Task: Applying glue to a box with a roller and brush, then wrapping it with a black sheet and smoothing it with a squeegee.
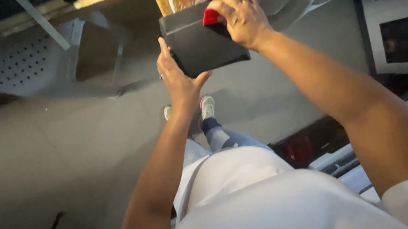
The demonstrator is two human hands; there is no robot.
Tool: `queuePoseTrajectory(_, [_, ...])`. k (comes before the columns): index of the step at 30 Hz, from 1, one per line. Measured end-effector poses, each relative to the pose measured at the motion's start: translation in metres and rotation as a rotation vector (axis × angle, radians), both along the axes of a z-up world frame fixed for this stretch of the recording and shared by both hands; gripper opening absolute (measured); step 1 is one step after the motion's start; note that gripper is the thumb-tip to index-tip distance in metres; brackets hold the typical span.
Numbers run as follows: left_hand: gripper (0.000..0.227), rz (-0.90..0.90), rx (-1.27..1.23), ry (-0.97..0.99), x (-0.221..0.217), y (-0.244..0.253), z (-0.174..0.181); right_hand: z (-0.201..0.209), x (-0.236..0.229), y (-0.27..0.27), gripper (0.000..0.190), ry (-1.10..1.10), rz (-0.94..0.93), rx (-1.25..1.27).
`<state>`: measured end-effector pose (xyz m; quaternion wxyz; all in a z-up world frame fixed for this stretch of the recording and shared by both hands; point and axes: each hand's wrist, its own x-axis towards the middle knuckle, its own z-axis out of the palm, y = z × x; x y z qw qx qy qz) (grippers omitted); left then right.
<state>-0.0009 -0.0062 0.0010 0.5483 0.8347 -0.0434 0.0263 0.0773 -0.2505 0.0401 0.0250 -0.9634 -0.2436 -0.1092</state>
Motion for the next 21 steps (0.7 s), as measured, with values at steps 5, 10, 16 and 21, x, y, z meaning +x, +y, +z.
queuePoseTrajectory(5, [0.141, 0.017, 0.045, 0.021, 0.002, -0.004, 0.004, 0.006, -0.007, 0.005, 0.018, -0.020, 0.113, 0.061])
queuePoseTrajectory(10, [0.136, 0.018, -0.006, -0.053, -0.001, -0.002, -0.001, 0.001, 0.031, 0.007, 0.036, -0.060, 0.091, 0.006])
queuePoseTrajectory(16, [0.141, 0.038, -0.035, 0.105, -0.002, -0.003, 0.016, 0.004, 0.004, -0.060, 0.049, 0.024, -0.035, 0.396])
queuePoseTrajectory(21, [0.143, 0.046, -0.013, 0.140, 0.000, -0.003, 0.015, 0.012, -0.044, -0.037, 0.049, 0.150, -0.050, 0.352])
